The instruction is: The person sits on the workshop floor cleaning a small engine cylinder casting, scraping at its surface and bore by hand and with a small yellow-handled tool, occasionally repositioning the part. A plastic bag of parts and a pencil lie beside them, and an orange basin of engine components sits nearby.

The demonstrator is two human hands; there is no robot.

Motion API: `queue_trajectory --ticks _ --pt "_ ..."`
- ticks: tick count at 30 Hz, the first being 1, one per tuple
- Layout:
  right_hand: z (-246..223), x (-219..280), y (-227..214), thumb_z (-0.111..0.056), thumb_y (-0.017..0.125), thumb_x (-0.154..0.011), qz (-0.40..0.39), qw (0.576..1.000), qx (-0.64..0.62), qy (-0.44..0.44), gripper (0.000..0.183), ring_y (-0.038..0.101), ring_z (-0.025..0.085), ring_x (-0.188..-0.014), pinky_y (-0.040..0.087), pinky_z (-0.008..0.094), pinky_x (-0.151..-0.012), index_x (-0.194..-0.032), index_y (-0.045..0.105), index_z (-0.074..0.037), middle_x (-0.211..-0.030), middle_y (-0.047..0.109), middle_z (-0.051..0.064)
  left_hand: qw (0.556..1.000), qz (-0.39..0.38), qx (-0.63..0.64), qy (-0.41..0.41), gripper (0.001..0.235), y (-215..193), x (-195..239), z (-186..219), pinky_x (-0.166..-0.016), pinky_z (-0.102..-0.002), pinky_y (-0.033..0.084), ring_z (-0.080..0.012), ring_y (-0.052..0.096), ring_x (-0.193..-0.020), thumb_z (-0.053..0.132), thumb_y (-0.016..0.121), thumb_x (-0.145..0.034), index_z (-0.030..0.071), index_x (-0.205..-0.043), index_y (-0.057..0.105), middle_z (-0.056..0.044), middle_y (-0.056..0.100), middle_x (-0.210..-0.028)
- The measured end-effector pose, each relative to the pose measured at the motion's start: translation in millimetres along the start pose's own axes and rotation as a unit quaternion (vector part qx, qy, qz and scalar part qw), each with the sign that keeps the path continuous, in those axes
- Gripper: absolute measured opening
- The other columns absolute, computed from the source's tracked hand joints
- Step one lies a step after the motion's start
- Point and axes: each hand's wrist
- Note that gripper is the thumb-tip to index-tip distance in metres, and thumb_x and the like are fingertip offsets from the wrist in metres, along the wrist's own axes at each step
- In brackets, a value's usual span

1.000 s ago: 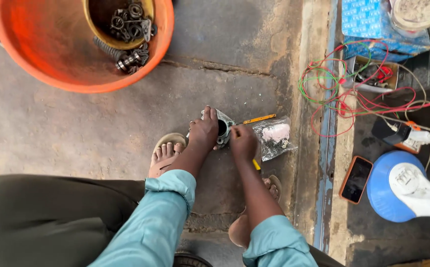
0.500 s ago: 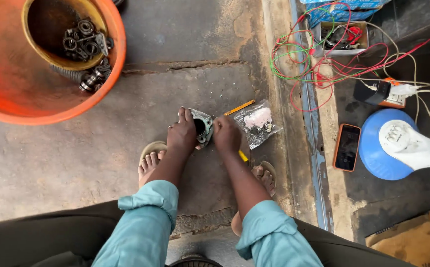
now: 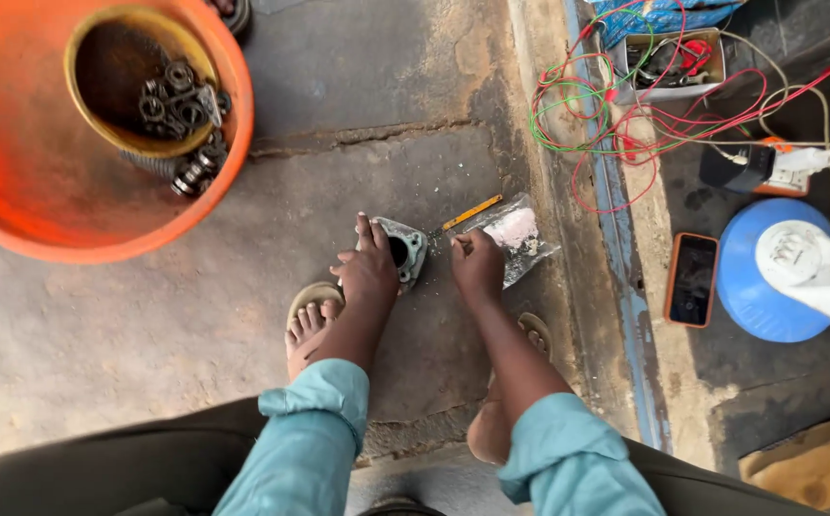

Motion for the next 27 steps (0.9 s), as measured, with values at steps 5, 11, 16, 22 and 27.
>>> queue_trajectory --ticks 5,11,16,22,27 --pt "-40.5 17.1 20.1 -0.018 0.076 -0.089 -0.025 0.997 -0.019 -0.076 0.014 0.072 0.035 -0.081 0.055 0.046 -0.069 -0.092 0.071 -0.005 -0.089 0.073 0.014 1.000 -0.025 -0.003 0.001 0.119 -23.7 15.4 -5.0 -0.092 -0.059 0.054 -0.0496 0.063 -0.117 0.041 0.089 -0.075 0.011 -0.163 0.015 -0.013 0.006 -0.172" --pt "-16.9 0.6 17.0 -0.021 0.076 -0.088 0.004 0.997 0.066 -0.034 0.014 0.071 0.038 -0.085 0.054 0.048 -0.072 -0.093 0.070 -0.009 -0.091 0.073 0.014 0.999 -0.042 0.017 0.021 0.126 -39.9 20.0 -9.8 -0.090 -0.056 0.056 -0.0428 0.064 -0.119 0.046 0.091 -0.070 0.012 -0.164 0.014 -0.013 0.006 -0.173" --pt "-36.9 9.7 25.9 -0.020 0.075 -0.088 -0.033 0.997 0.050 -0.038 0.012 0.071 0.037 -0.084 0.055 0.048 -0.072 -0.091 0.070 -0.009 -0.092 0.073 0.014 0.998 -0.053 0.008 0.018 0.126 -36.6 17.6 -5.1 -0.087 -0.054 0.058 -0.0425 0.064 -0.119 0.047 0.091 -0.071 0.012 -0.164 0.012 -0.013 0.005 -0.173" --pt "-27.6 5.2 7.5 -0.017 0.075 -0.087 -0.029 0.995 0.091 -0.013 0.012 0.071 0.037 -0.083 0.054 0.049 -0.071 -0.091 0.069 -0.007 -0.091 0.072 0.014 0.998 -0.065 -0.001 0.010 0.128 -39.2 20.5 -6.0 -0.083 -0.052 0.059 -0.0419 0.065 -0.117 0.048 0.091 -0.071 0.013 -0.164 0.011 -0.012 0.004 -0.172" --pt "-41.2 9.8 11.2 -0.019 0.075 -0.086 -0.052 0.998 0.039 0.006 0.013 0.071 0.036 -0.084 0.055 0.048 -0.072 -0.090 0.069 -0.008 -0.088 0.073 0.014 0.998 -0.065 0.003 0.006 0.128 -42.6 19.3 -3.5 -0.075 -0.050 0.061 -0.0413 0.066 -0.115 0.048 0.091 -0.070 0.013 -0.165 0.012 -0.013 0.007 -0.172"
Point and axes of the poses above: each hand's wrist, its own x-axis away from the middle knuckle, its own y-axis out of the palm, z = x × y
